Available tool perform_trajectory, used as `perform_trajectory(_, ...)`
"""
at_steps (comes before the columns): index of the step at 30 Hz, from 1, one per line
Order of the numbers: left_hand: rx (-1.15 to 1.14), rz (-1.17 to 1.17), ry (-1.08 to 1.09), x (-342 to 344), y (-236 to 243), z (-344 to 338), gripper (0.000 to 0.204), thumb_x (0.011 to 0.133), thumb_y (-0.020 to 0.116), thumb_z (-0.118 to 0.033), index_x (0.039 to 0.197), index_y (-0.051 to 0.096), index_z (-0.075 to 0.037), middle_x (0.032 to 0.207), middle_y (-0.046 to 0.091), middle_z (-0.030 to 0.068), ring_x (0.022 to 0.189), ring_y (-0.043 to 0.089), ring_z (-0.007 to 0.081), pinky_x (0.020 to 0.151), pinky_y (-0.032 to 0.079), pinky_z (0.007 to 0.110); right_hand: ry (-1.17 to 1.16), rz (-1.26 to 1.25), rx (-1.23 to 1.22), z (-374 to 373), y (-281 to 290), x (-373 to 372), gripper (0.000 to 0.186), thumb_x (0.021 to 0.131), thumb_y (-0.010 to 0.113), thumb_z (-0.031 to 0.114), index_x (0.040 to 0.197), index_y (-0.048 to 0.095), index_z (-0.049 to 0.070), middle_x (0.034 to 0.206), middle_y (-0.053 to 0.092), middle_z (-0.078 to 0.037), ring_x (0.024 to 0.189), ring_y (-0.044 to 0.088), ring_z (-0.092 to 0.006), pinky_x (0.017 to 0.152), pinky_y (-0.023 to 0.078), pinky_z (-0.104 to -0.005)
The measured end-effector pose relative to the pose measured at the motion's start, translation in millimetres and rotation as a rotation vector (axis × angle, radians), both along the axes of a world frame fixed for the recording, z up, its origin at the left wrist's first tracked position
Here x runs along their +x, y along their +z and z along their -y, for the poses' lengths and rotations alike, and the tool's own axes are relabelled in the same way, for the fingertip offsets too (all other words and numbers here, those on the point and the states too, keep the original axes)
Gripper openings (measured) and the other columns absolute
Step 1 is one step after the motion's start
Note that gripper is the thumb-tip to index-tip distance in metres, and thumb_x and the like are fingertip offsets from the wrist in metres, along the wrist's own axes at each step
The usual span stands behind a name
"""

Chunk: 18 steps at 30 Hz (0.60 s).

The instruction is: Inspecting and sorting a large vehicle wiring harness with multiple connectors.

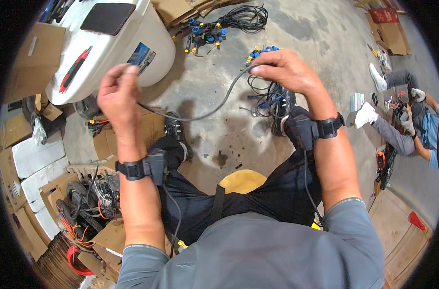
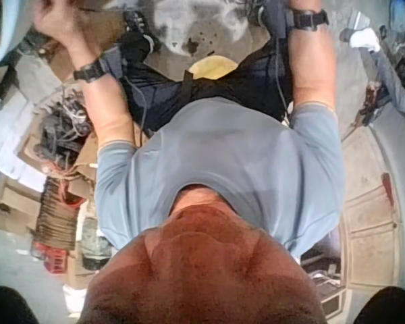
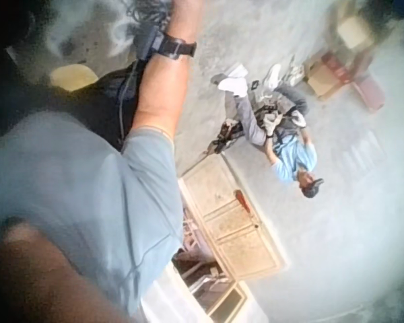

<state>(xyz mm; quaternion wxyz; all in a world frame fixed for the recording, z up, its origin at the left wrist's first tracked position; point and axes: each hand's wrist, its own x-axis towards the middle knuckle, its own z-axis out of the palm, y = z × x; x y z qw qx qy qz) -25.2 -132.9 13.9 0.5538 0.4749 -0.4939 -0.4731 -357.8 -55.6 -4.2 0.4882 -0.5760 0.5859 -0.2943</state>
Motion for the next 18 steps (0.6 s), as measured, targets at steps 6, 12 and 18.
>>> perform_trajectory(6, 0.009, 0.166, -0.259, -55.8, -16.2, -38.0, 0.017, 0.079, 0.074, 0.003, 0.092, 0.064, -0.001, 0.076, 0.058, -0.0041, 0.07, 0.049, 0.0024, 0.063, 0.041, 0.018, 0.243, -0.204, -0.312, -2.3, -8.8, 45.4, 0.025, 0.082, 0.068, 0.028, 0.092, 0.071, 0.006, 0.081, 0.066, -0.02, 0.079, 0.064, -0.0369, 0.07, 0.051, -0.0429)
perform_trajectory(12, 0.339, 0.532, -0.824, -72.5, -20.7, -56.4, 0.014, 0.089, 0.063, -0.01, 0.096, 0.068, 0.001, 0.083, 0.068, 0.0031, 0.082, 0.061, 0.0094, 0.077, 0.048, 0.026, 0.217, -0.323, -0.409, -14.5, -12.4, 51.9, 0.022, 0.083, 0.065, 0.03, 0.082, 0.07, 0.009, 0.074, 0.065, -0.019, 0.073, 0.063, -0.0393, 0.066, 0.05, -0.0469)
perform_trajectory(18, 0.227, 0.512, -0.742, -52.1, -15.3, -41.2, 0.012, 0.09, 0.063, -0.011, 0.089, 0.068, 0.0, 0.079, 0.066, 0.0014, 0.078, 0.059, 0.0086, 0.074, 0.046, 0.025, 0.165, -0.236, -0.343, -10.0, -2.6, 39.8, 0.018, 0.084, 0.068, 0.018, 0.089, 0.068, 0.001, 0.072, 0.064, -0.012, 0.066, 0.061, -0.0237, 0.063, 0.048, -0.0339)
